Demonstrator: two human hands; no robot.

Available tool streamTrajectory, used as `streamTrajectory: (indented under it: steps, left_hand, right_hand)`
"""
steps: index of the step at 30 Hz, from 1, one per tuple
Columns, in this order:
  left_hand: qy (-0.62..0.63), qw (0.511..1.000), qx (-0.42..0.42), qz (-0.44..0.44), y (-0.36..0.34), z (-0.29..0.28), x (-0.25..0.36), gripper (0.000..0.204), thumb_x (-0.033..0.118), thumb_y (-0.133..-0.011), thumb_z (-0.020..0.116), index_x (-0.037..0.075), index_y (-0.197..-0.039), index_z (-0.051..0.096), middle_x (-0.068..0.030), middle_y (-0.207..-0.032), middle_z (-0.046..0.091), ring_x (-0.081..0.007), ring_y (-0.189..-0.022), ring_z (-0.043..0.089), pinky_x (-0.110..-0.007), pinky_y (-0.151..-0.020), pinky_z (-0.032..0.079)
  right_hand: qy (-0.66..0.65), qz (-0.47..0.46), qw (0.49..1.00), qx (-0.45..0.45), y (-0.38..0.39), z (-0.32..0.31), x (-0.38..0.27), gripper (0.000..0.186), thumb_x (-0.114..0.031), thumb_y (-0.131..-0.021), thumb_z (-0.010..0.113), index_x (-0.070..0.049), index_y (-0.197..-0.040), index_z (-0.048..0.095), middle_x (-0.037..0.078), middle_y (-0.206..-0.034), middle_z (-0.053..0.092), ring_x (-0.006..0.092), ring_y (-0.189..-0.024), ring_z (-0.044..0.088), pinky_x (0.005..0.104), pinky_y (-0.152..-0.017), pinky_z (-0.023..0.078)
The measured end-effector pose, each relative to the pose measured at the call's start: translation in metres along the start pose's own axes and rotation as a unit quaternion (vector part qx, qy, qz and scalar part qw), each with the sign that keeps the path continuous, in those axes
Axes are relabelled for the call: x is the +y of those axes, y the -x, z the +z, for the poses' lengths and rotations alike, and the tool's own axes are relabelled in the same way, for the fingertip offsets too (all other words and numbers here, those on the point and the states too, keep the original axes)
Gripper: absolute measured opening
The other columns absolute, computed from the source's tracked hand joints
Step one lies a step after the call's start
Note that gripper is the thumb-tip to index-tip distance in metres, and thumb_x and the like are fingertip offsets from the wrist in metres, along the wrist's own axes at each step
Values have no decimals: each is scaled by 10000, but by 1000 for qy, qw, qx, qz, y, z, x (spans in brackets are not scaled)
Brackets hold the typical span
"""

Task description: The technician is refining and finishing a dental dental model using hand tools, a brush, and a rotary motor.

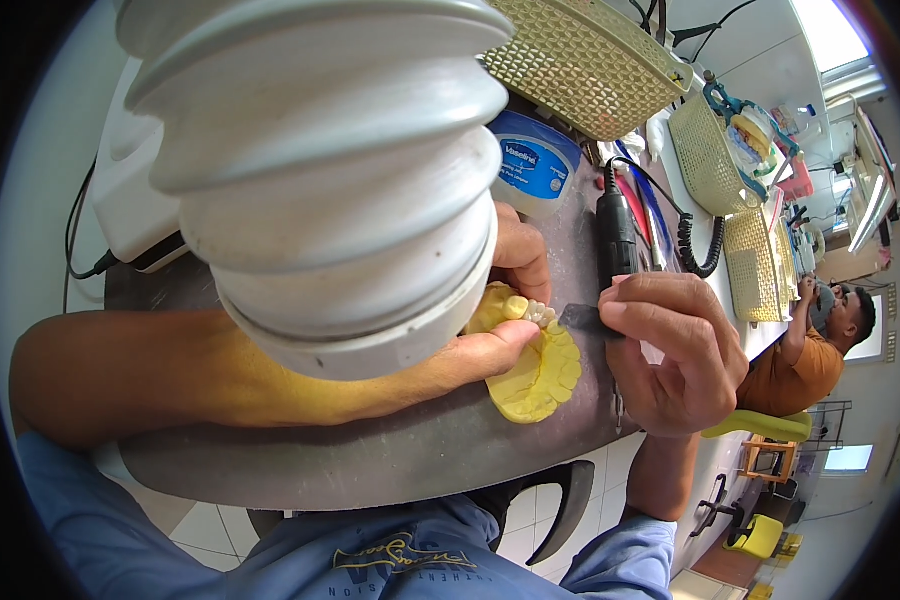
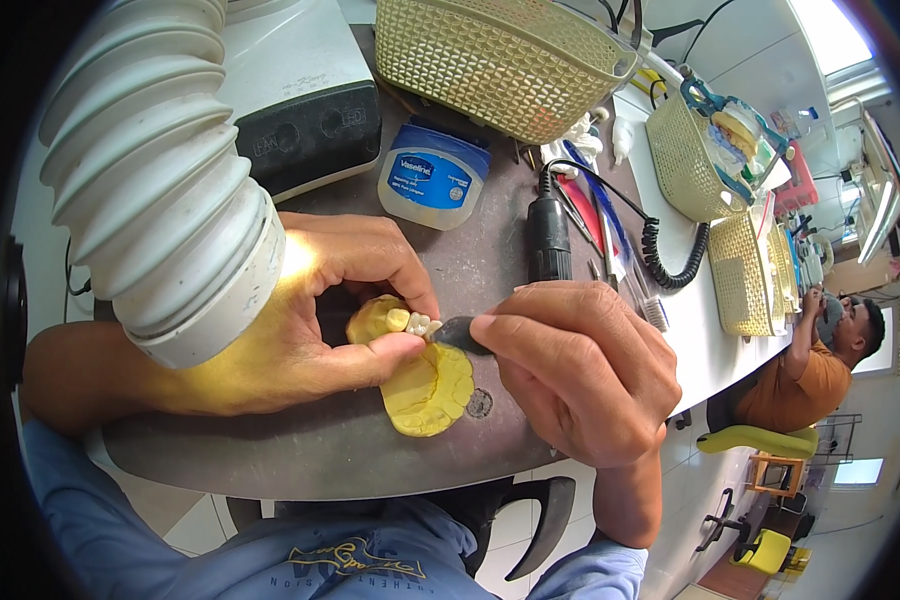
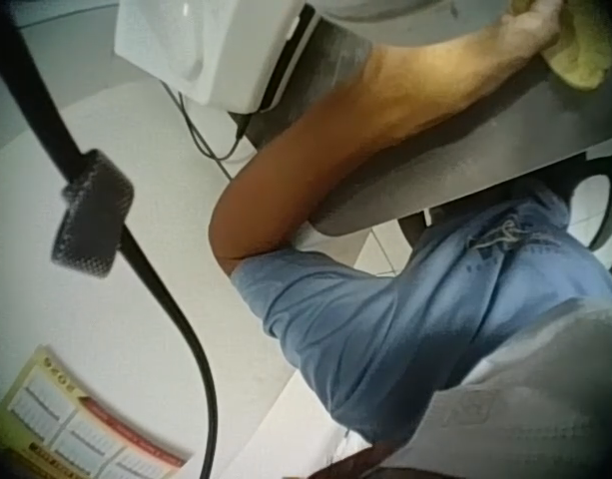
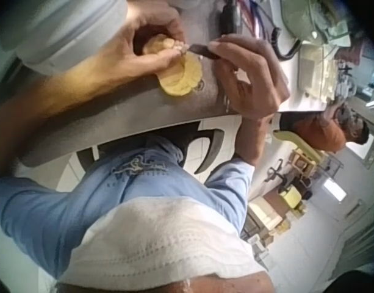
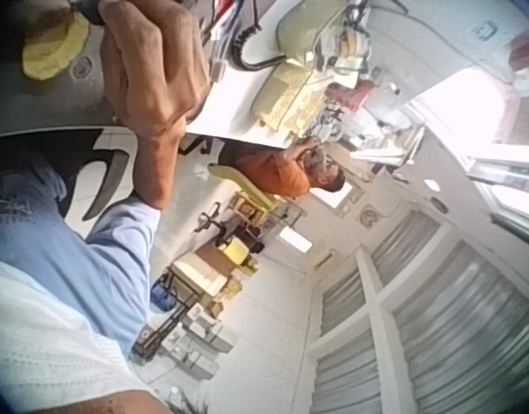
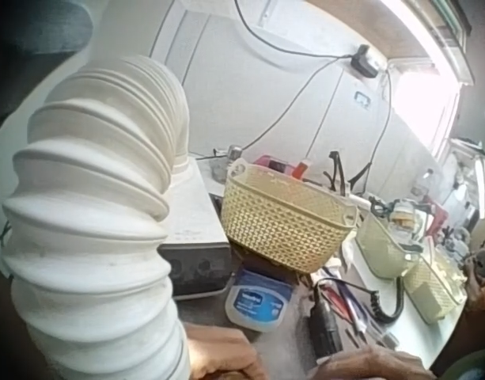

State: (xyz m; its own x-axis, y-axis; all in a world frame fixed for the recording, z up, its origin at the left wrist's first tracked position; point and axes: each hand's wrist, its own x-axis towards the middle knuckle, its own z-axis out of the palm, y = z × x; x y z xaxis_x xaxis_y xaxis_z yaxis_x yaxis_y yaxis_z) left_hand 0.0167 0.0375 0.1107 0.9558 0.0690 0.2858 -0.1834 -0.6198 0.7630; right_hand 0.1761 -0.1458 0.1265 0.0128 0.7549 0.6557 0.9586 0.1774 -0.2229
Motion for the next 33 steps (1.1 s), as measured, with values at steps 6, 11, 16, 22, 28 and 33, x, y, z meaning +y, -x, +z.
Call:
streamTrajectory:
  steps: [6,11,16,22,28,33]
  left_hand:
    - [38,999,21,-11,1,4,0,162,133,-866,761,49,-984,689,-51,-918,681,-161,-837,666,-279,-747,533]
    - [42,998,16,-40,4,3,2,157,132,-866,757,45,-977,687,-51,-914,679,-160,-837,665,-276,-745,533]
    - [58,997,15,-40,1,5,2,159,132,-864,758,46,-977,687,-49,-913,681,-159,-840,670,-273,-746,533]
    - [36,999,13,-39,-1,3,5,168,133,-856,762,51,-981,685,-42,-908,681,-156,-840,672,-271,-747,534]
    - [16,999,17,-31,-3,2,8,173,152,-851,764,59,-971,681,-42,-887,674,-169,-823,669,-282,-734,533]
    - [32,997,19,-64,-2,4,11,167,163,-855,761,60,-958,678,-48,-875,670,-171,-811,662,-285,-721,525]
  right_hand:
    - [13,-42,999,8,0,1,4,314,-83,-609,812,-131,-920,797,43,-827,682,203,-776,699,321,-660,581]
    - [27,-45,999,-8,-1,0,2,267,-125,-614,785,-132,-881,802,35,-832,678,209,-782,700,330,-679,588]
    - [26,-39,999,-4,2,3,3,268,-133,-583,773,-137,-849,805,33,-836,673,212,-790,702,331,-686,589]
    - [30,-32,999,-18,0,1,0,284,-130,-558,773,-139,-841,803,31,-837,671,208,-798,705,326,-673,588]
    - [36,-56,998,-21,-5,-2,0,276,-135,-599,791,-122,-876,790,50,-821,691,209,-765,708,312,-627,579]
    - [52,-66,996,-12,-10,-8,0,247,-105,-635,808,-64,-874,762,81,-789,707,217,-716,709,322,-638,596]
